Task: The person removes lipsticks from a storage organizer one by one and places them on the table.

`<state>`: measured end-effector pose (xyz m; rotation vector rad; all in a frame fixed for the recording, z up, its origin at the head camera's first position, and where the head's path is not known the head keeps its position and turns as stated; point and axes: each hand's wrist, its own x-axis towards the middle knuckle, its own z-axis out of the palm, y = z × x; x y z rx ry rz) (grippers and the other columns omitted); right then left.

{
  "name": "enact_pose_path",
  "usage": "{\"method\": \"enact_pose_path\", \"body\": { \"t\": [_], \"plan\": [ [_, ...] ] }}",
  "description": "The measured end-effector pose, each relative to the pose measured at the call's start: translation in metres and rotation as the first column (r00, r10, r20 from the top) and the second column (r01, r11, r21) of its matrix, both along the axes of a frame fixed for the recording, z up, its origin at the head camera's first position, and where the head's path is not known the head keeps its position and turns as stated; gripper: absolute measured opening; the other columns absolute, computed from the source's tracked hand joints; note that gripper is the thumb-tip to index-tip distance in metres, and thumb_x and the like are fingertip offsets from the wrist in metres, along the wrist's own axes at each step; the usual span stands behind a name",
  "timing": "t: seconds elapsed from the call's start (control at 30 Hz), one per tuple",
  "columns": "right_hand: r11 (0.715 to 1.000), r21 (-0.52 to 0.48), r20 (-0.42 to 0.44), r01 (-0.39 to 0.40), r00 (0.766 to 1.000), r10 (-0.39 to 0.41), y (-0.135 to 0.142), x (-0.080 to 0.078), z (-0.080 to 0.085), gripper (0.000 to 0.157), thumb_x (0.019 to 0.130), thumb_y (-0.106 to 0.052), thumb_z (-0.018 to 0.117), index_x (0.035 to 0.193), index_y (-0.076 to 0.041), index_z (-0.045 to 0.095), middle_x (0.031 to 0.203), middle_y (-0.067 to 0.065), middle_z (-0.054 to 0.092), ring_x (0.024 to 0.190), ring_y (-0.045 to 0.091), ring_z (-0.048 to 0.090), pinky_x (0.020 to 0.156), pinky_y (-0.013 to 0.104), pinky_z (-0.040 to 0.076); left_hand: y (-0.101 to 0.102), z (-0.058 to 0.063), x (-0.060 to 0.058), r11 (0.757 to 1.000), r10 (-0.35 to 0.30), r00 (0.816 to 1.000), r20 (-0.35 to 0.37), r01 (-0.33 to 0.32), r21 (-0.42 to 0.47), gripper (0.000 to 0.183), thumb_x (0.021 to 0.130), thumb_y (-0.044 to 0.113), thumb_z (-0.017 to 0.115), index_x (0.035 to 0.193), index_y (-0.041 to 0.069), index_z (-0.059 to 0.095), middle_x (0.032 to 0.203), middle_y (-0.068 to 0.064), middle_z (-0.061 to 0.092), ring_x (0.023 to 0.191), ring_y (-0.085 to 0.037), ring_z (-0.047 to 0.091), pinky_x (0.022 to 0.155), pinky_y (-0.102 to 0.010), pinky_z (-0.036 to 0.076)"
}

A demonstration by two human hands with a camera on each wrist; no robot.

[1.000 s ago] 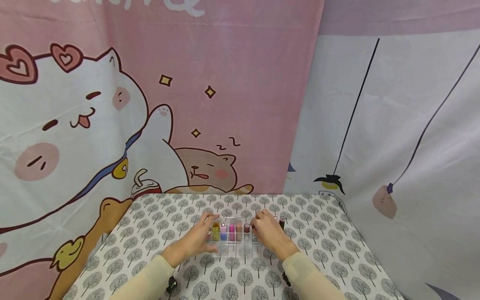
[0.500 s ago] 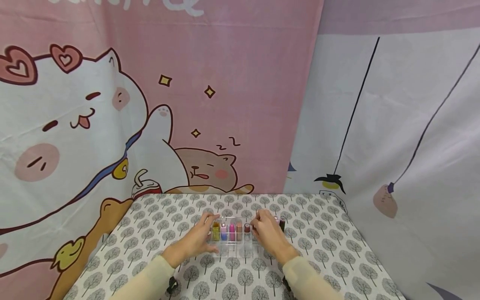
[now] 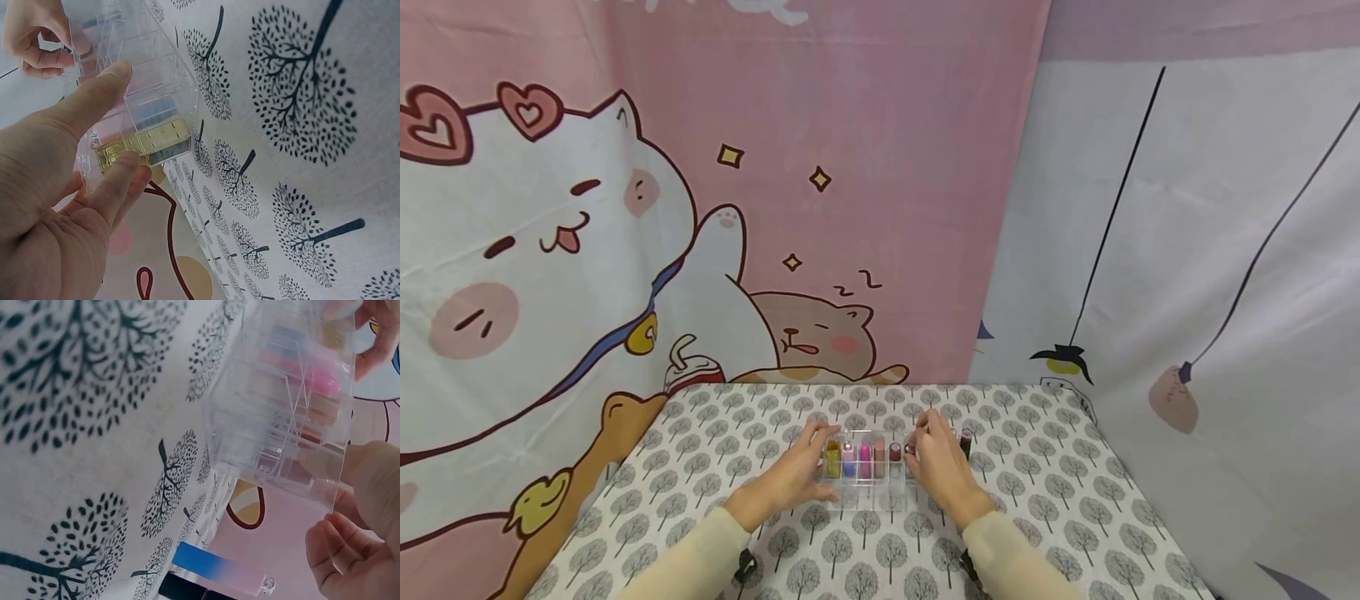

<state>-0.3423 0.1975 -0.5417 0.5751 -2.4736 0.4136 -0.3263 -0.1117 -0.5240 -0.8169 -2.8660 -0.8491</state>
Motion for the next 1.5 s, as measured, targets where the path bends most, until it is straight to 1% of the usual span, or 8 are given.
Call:
{"method": "enact_pose_path", "body": {
  "t": [0.23,0.37,0.53,0.7,0.87,1.13,1.27,1.5],
  "plan": [
    [0.997,-0.067,0.117,-0.024,0.993,0.032,0.006,-0.004,0.001,0.017,0.091,-0.009,0.101,0.100,-0.008,0.086,0.120,0.005,0.067,0.114,0.022,0.067,0.093,0.040,0.070,0.000,-0.003,-0.001,1.000,0.004,1.000,0.023,-0.005,0.006,0.118,0.085,0.022,0.107,0.179,0.010,0.036,0.175,-0.019,0.039,0.099,-0.016,0.071,0.085,-0.028,0.070],
    [0.996,-0.066,0.109,-0.056,0.992,0.063,0.008,-0.006,0.004,0.015,0.091,-0.009,0.101,0.097,-0.009,0.088,0.116,0.005,0.073,0.107,0.022,0.073,0.092,0.039,0.072,0.000,-0.002,-0.001,1.000,0.003,1.000,0.029,-0.003,0.014,0.118,0.085,0.021,0.106,0.180,0.010,0.035,0.176,-0.018,0.038,0.102,-0.022,0.074,0.086,-0.027,0.070],
    [0.994,-0.061,0.109,-0.088,0.990,0.094,0.008,-0.007,0.007,0.010,0.093,-0.006,0.098,0.095,-0.009,0.088,0.110,0.006,0.077,0.100,0.023,0.077,0.089,0.037,0.073,0.000,0.001,0.000,1.000,-0.004,1.000,0.025,0.003,0.024,0.118,0.085,0.019,0.106,0.179,0.008,0.036,0.176,-0.019,0.038,0.098,-0.018,0.072,0.083,-0.027,0.069],
    [0.996,-0.033,0.118,-0.080,0.989,0.084,0.007,-0.007,0.008,0.010,0.095,-0.008,0.097,0.094,-0.012,0.087,0.110,0.005,0.079,0.100,0.021,0.077,0.089,0.036,0.073,0.000,0.000,-0.001,1.000,-0.004,1.000,0.019,0.003,0.020,0.118,0.085,0.019,0.106,0.179,0.009,0.036,0.175,-0.019,0.039,0.091,-0.007,0.064,0.079,-0.025,0.067],
    [0.999,0.002,0.085,-0.045,0.995,0.045,0.006,-0.003,0.008,0.012,0.094,-0.012,0.098,0.097,-0.008,0.087,0.118,0.009,0.077,0.105,0.025,0.077,0.092,0.039,0.073,0.000,-0.001,-0.002,1.000,0.006,1.000,0.029,-0.006,0.019,0.120,0.084,0.019,0.106,0.180,0.010,0.035,0.175,-0.017,0.039,0.091,-0.005,0.063,0.079,-0.023,0.067],
    [0.996,0.091,0.094,-0.016,0.996,0.008,-0.002,0.000,0.015,0.019,0.091,-0.014,0.102,0.089,-0.007,0.085,0.129,0.017,0.074,0.116,0.035,0.074,0.084,0.039,0.073,-0.001,-0.001,-0.003,0.999,0.010,0.999,0.039,-0.011,0.030,0.120,0.085,0.018,0.106,0.181,0.010,0.034,0.177,-0.018,0.037,0.098,-0.017,0.071,0.080,-0.023,0.067],
    [0.999,0.033,0.169,-0.010,0.986,0.005,-0.002,-0.003,0.018,0.018,0.092,-0.010,0.101,0.089,-0.007,0.083,0.131,0.017,0.072,0.116,0.034,0.075,0.087,0.040,0.073,-0.001,0.000,-0.003,1.000,0.005,1.000,0.023,-0.006,0.023,0.119,0.086,0.018,0.106,0.180,0.010,0.034,0.176,-0.018,0.037,0.102,-0.023,0.075,0.083,-0.025,0.069],
    [0.992,-0.118,0.237,-0.036,0.970,0.063,0.004,-0.006,0.015,0.019,0.090,-0.005,0.099,0.102,-0.002,0.085,0.137,0.016,0.072,0.115,0.035,0.078,0.096,0.044,0.074,-0.001,0.001,0.000,0.999,-0.016,1.000,-0.014,0.016,0.030,0.117,0.084,0.018,0.107,0.177,0.005,0.038,0.172,-0.019,0.041,0.096,-0.017,0.071,0.086,-0.029,0.071]
  ]
}}
